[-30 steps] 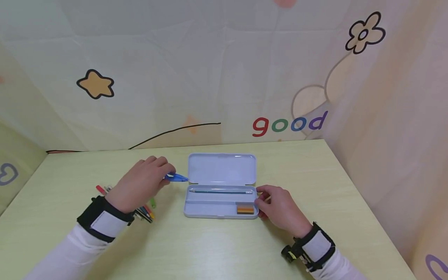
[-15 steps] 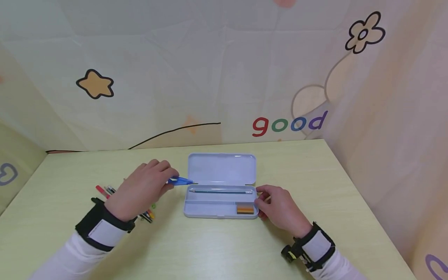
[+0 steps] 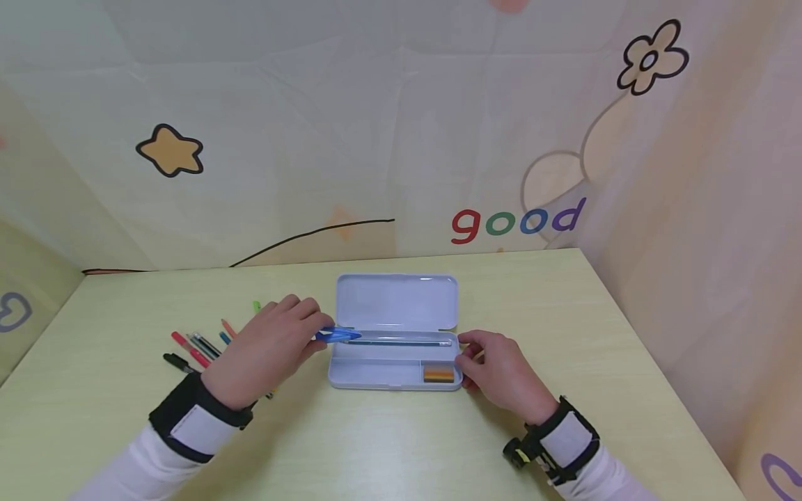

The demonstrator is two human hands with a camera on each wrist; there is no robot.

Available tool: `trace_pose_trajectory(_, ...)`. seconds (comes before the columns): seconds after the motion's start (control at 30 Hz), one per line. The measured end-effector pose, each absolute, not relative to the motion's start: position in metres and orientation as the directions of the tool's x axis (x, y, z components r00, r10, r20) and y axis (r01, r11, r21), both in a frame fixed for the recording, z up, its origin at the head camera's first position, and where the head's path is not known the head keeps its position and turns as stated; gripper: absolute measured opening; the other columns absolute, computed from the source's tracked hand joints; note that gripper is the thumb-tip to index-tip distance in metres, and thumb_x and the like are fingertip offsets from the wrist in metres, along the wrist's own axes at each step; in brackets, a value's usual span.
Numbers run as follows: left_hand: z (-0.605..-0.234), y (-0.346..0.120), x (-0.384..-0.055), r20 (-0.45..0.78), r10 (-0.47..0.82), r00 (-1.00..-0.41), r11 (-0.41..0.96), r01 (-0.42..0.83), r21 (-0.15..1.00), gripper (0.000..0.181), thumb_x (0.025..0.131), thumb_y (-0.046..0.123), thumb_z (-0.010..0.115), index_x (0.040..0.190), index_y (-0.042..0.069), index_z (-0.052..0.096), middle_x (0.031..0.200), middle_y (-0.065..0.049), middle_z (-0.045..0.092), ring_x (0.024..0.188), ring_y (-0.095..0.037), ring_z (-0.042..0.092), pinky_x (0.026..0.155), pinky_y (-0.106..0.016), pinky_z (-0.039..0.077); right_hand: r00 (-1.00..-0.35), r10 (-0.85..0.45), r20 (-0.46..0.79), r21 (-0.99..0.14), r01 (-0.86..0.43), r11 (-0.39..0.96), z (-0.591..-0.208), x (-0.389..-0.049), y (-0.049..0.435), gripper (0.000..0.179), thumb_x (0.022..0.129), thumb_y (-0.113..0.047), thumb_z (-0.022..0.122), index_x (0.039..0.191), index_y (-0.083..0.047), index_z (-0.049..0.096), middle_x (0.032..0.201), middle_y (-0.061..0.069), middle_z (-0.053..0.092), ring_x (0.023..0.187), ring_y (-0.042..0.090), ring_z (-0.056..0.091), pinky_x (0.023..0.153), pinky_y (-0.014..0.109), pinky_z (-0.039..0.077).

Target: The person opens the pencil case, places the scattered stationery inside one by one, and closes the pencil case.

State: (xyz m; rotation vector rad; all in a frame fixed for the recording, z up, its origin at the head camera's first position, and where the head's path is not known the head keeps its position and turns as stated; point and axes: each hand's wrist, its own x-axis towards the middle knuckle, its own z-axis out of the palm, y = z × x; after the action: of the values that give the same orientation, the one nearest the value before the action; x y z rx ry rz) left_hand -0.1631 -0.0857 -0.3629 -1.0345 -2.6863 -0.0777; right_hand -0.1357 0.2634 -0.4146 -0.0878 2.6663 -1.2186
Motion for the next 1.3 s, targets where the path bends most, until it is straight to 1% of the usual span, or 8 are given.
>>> trace_pose_trajectory(0.4,-0.373,-0.073,-0.161,0.233,0.669,-0.706,0.731,0.682,-0.035,0.029,0.092,0.03,0.086,0.113,0.011,0.077,0.102,-0.003,0.067,0.091,-0.023,0.057,0.077,-0.035,0.051,-0.977,-0.143,-0.158,-0.752,0.025,0.659,-0.415,-0.136,0.264,0.039,0.102,-0.005,0.068,0.139,0.006,0.061,0.101,0.012,0.065,0.07,0.019,0.067,0.064,0.03,0.061)
trace_pose_trajectory(0.53,-0.376,-0.069,-0.159,0.244,0.681,-0.69,0.719,0.693,-0.048,0.028,0.092,0.03,0.086,0.112,0.012,0.078,0.1,-0.002,0.066,0.089,-0.023,0.056,0.076,-0.034,0.051,-0.977,-0.142,-0.159,-0.748,0.026,0.663,-0.415,-0.136,0.263,0.039,0.102,-0.005,0.069,0.139,0.006,0.061,0.101,0.011,0.065,0.071,0.019,0.067,0.064,0.03,0.06)
trace_pose_trajectory(0.77,-0.386,-0.063,-0.158,0.284,0.712,-0.643,0.687,0.72,-0.094,0.023,0.093,0.03,0.085,0.107,0.014,0.076,0.096,-0.001,0.064,0.086,-0.021,0.055,0.072,-0.031,0.047,-0.977,-0.139,-0.161,-0.749,0.029,0.662,-0.415,-0.137,0.264,0.039,0.103,-0.005,0.068,0.14,0.006,0.06,0.102,0.012,0.065,0.072,0.019,0.067,0.065,0.03,0.061)
trace_pose_trajectory(1.1,-0.392,-0.053,-0.156,0.281,0.728,-0.626,0.672,0.732,-0.111,0.021,0.095,0.031,0.083,0.105,0.014,0.075,0.096,0.0,0.065,0.087,-0.021,0.057,0.072,-0.032,0.05,-0.976,-0.145,-0.16,-0.753,0.026,0.658,-0.413,-0.137,0.263,0.039,0.103,-0.005,0.068,0.14,0.007,0.06,0.103,0.012,0.065,0.073,0.02,0.068,0.065,0.03,0.061)
trace_pose_trajectory(1.3,-0.393,-0.046,-0.154,0.258,0.738,-0.623,0.665,0.737,-0.12,0.02,0.096,0.031,0.082,0.107,0.015,0.077,0.097,0.0,0.065,0.088,-0.02,0.057,0.073,-0.031,0.051,-0.976,-0.143,-0.163,-0.756,0.031,0.654,-0.413,-0.136,0.263,0.04,0.103,-0.005,0.068,0.14,0.007,0.06,0.104,0.013,0.065,0.073,0.02,0.068,0.066,0.029,0.061)
